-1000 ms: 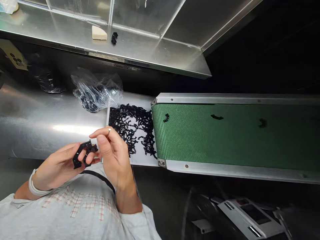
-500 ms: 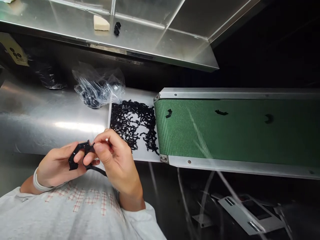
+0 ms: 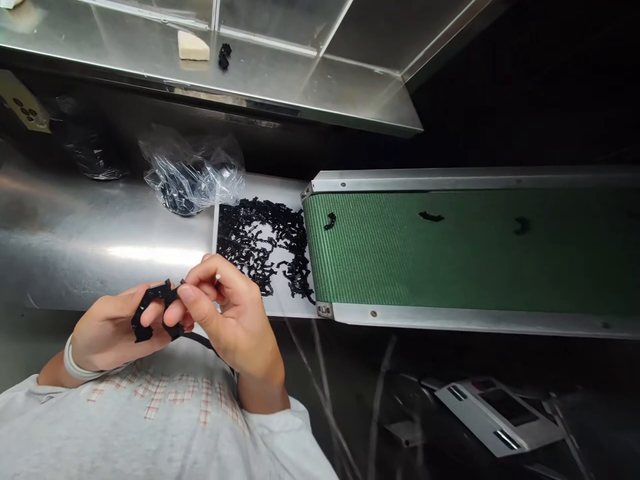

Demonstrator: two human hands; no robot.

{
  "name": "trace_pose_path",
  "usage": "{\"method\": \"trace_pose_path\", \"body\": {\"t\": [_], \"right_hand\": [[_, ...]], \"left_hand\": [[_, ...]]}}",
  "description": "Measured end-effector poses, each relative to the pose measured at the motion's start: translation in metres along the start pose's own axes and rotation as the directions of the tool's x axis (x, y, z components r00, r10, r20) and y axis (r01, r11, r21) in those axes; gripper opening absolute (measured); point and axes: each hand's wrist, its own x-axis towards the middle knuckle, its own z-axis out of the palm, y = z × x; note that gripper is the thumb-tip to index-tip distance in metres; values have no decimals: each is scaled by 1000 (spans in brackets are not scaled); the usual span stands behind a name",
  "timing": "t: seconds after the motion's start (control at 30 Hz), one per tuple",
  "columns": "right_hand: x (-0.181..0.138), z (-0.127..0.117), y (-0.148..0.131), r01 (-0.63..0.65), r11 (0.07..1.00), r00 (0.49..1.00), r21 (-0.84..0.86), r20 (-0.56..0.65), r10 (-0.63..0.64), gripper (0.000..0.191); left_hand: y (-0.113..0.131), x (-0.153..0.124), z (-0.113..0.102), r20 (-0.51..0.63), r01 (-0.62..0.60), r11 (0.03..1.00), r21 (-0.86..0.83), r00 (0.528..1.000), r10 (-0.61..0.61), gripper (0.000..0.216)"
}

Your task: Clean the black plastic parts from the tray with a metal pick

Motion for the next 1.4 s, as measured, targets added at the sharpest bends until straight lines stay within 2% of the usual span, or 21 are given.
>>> {"method": "trace_pose_path", "body": {"t": [0.2,0.27,0.33,0.37,0.4,0.43,0.5,0.57,0.63,0.7,0.8,0.93,1.0,1.1,1.13,1.17,1.2,1.27,1.33,1.4], "right_hand": [[0,-1,2,2,1000,1000,20,-4,-2,30],[1,-5,7,-5,1000,1000,-6,-9,5,29],[2,-10,14,4,999,999,-50,-42,-6,28],[2,-13,18,18,997,998,-72,-62,-23,28],[2,-16,21,38,995,996,-89,-72,-45,29],[3,-18,23,54,994,996,-97,-71,-61,32],[3,-19,26,54,995,998,-85,-37,-57,38],[3,-17,27,26,997,999,-70,-29,-28,40],[4,-11,27,8,996,997,-91,-75,-14,37],[6,-5,29,10,990,990,-139,-135,-29,32],[10,3,35,66,974,973,-216,-202,-111,28],[12,6,42,148,956,943,-253,-255,-213,26],[11,4,45,163,953,923,-256,-303,-239,26],[10,1,48,181,958,883,-221,-392,-258,26],[10,0,49,190,961,873,-200,-413,-259,26],[10,0,50,199,963,867,-180,-426,-258,26],[10,0,50,203,965,864,-163,-433,-255,26],[10,1,51,207,968,863,-139,-441,-248,26],[11,2,52,210,970,858,-125,-451,-244,26],[11,3,52,213,970,852,-118,-464,-243,26]], "left_hand": [[-1,1,-2,-21,-9,1000,12,1000,9,39],[-1,2,-1,-41,-59,993,98,997,63,40],[-1,2,-1,-47,-187,935,301,976,211,39],[-1,2,-2,-38,-262,855,448,950,311,36],[-1,2,-3,-17,-325,730,601,908,419,33],[-1,2,-4,17,-357,567,742,856,516,27],[0,3,-6,121,-315,200,928,762,636,14],[2,4,-9,293,-241,-171,955,688,664,8],[3,5,-10,468,-175,-480,860,644,605,8],[4,6,-9,568,-125,-650,749,626,534,8],[5,5,-7,600,-99,-720,686,636,485,7],[6,2,-8,577,-85,-710,700,654,490,9],[7,0,-13,560,-85,-681,727,647,517,7],[9,-2,-23,521,-134,-556,821,573,632,14],[9,-2,-26,474,-164,-468,868,552,686,16],[9,0,-29,399,-200,-348,916,552,732,16],[8,2,-31,300,-238,-195,952,580,758,15],[6,7,-34,95,-297,162,941,690,717,17],[0,12,-35,-36,-320,484,814,805,592,29],[-6,17,-35,-82,-311,695,649,879,470,39]]}}
